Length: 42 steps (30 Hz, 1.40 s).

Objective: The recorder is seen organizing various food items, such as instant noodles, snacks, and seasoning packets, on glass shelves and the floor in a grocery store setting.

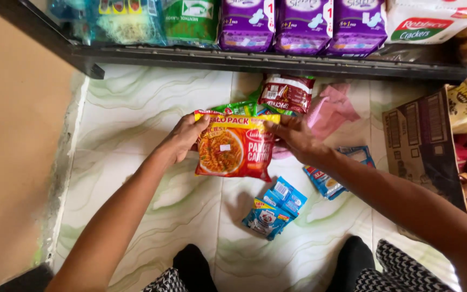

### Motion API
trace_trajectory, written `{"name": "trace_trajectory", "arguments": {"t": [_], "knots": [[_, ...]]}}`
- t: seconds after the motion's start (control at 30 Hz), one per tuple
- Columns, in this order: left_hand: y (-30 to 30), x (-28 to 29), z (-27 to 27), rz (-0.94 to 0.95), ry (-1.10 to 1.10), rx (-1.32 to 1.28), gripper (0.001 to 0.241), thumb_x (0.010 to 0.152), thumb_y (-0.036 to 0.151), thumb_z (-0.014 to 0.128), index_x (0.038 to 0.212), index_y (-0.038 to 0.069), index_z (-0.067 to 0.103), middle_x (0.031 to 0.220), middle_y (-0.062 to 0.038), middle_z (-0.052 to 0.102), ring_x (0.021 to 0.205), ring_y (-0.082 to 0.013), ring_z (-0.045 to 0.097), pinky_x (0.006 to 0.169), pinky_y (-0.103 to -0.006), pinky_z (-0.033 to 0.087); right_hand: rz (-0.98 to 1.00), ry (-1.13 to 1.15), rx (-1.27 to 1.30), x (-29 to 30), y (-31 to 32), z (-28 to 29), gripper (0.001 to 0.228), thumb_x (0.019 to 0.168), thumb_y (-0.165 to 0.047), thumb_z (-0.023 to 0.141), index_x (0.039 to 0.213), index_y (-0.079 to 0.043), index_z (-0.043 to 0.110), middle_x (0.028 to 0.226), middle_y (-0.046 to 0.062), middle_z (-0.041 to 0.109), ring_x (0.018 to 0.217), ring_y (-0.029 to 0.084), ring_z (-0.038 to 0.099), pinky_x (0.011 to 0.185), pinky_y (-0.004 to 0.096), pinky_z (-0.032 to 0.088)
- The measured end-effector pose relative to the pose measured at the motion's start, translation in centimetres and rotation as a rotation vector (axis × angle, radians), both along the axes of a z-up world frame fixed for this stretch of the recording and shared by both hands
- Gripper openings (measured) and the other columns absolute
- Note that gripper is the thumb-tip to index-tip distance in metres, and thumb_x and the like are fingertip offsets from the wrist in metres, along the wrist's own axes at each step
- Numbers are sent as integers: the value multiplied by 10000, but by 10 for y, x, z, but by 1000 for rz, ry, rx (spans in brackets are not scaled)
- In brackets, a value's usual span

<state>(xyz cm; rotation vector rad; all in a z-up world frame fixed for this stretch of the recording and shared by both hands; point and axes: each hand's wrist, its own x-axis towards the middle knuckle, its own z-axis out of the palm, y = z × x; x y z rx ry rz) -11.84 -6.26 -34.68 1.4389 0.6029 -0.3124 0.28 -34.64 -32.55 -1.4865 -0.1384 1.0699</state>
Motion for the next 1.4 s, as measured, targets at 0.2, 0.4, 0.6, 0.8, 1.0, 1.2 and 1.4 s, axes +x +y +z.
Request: {"name": "trace_trajectory", "arguments": {"t": [0.2, 0.4, 0.6, 0.8, 1.0, 1.2, 1.4], "knots": [[-23, 22, 15, 221, -141, -115, 351, 1047, 406, 529, 1169, 98, 644, 925, -30, 712, 734, -158, 673, 613, -421, 601, -270, -183, 279, 31, 8, 30, 289, 1019, -296, 687, 1106, -22, 713, 955, 38, 742, 788, 119, 687, 717, 295, 595], [-34, 24, 56, 422, -219, -276, 324, 1027, 420, 486, 1218, 216, 649, 991, 19, 720, 825, -141, 697, 663, -398, 603, -116, -217, 160, 24, 12, 88, 384, 944, -382, 624, 1171, -74, 664, 938, 32, 753, 742, 129, 718, 590, 312, 609], [-7, 21, 103, 107, -388, -362, 353, 938, 317, 583, 1222, 107, 602, 1083, -39, 703, 980, -191, 714, 694, -469, 662, 48, -498, 270, 59, 6, 132, 368, 970, -309, 693, 1177, -5, 696, 954, 13, 751, 798, 76, 655, 644, 262, 546], [-37, 32, 151, -289, -516, 10, 471, 890, 264, 742, 1301, 92, 590, 1169, -16, 706, 1030, -108, 665, 918, -287, 558, 248, -645, 330, 74, 9, 166, 315, 975, -251, 732, 1120, 28, 725, 961, 0, 763, 848, 54, 643, 734, 256, 559], [-57, 61, 199, 53, -798, 18, 448, 957, 267, 712, 1337, 51, 611, 1109, 30, 676, 945, -59, 576, 874, -259, 521, -275, -512, 524, 72, 1, 233, 463, 1007, -231, 664, 1403, -34, 529, 1110, 101, 695, 933, 139, 699, 798, 326, 600], [-55, 122, 268, 237, -848, 275, 354, 1008, 202, 712, 1297, 7, 650, 1011, -62, 658, 848, -105, 565, 755, -295, 503, -188, -826, 608, 79, -1, 273, 688, 1012, -118, 569, 1569, -201, 173, 1287, 88, 640, 986, 126, 685, 838, 298, 586], [-68, 179, 302, 305, -886, 227, 573, 909, 164, 689, 1413, 106, 422, 1032, -31, 699, 866, -95, 671, 760, -280, 549, -412, -988, 526, 176, 11, 237, 289, 1084, -77, 626, 1351, 27, 596, 1124, 51, 698, 974, 92, 630, 856, 252, 529]]}}
